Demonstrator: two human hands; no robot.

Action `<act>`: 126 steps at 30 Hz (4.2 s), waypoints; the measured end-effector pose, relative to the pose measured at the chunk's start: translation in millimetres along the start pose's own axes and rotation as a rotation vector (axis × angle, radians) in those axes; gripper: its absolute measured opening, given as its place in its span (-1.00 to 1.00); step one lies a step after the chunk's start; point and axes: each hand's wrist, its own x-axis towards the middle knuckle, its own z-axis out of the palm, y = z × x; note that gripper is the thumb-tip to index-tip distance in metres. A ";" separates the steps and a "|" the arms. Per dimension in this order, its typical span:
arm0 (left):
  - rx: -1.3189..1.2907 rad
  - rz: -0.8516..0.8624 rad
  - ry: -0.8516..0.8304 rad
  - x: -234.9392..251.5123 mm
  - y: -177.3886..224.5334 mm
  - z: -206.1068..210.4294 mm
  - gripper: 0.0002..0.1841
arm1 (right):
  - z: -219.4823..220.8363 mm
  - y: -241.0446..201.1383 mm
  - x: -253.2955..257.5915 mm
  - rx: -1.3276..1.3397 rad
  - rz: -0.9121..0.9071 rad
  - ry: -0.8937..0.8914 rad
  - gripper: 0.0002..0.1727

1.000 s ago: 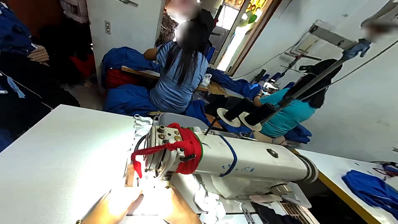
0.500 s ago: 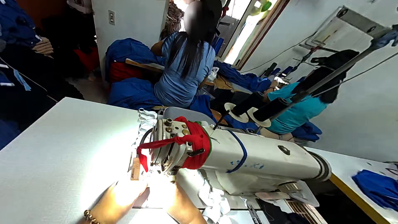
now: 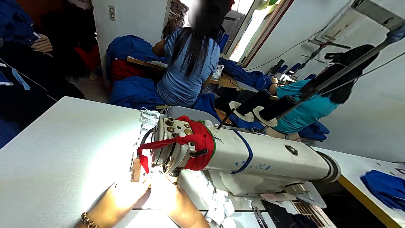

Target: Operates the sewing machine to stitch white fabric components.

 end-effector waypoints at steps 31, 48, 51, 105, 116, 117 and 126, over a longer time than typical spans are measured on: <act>-0.056 -0.388 -0.516 21.3 9.1 -18.4 -0.68 | 3.8 9.8 2.8 0.016 0.045 0.044 -0.50; 0.006 -0.329 -0.500 18.4 10.8 -17.2 -0.62 | 5.5 13.4 6.1 -0.118 -0.060 0.035 -0.69; -0.017 -0.323 -0.493 17.1 9.1 -15.2 -0.61 | 6.6 13.3 6.3 -0.108 -0.065 0.057 -0.69; -0.029 -0.181 -0.231 -0.3 6.7 -6.1 -0.67 | 12.2 16.6 0.9 -0.246 -0.173 0.134 -0.72; -0.023 -0.154 -0.174 -4.1 7.2 -4.0 -0.65 | 13.5 17.7 1.3 -0.341 -0.252 0.161 -0.72; -0.024 -0.156 -0.174 -5.3 7.4 -3.4 -0.63 | 12.6 17.0 0.9 -0.352 -0.260 0.152 -0.72; 0.008 -0.166 -0.188 -6.9 7.5 -0.8 -0.63 | 10.2 17.0 0.9 -0.465 -0.358 0.141 -0.69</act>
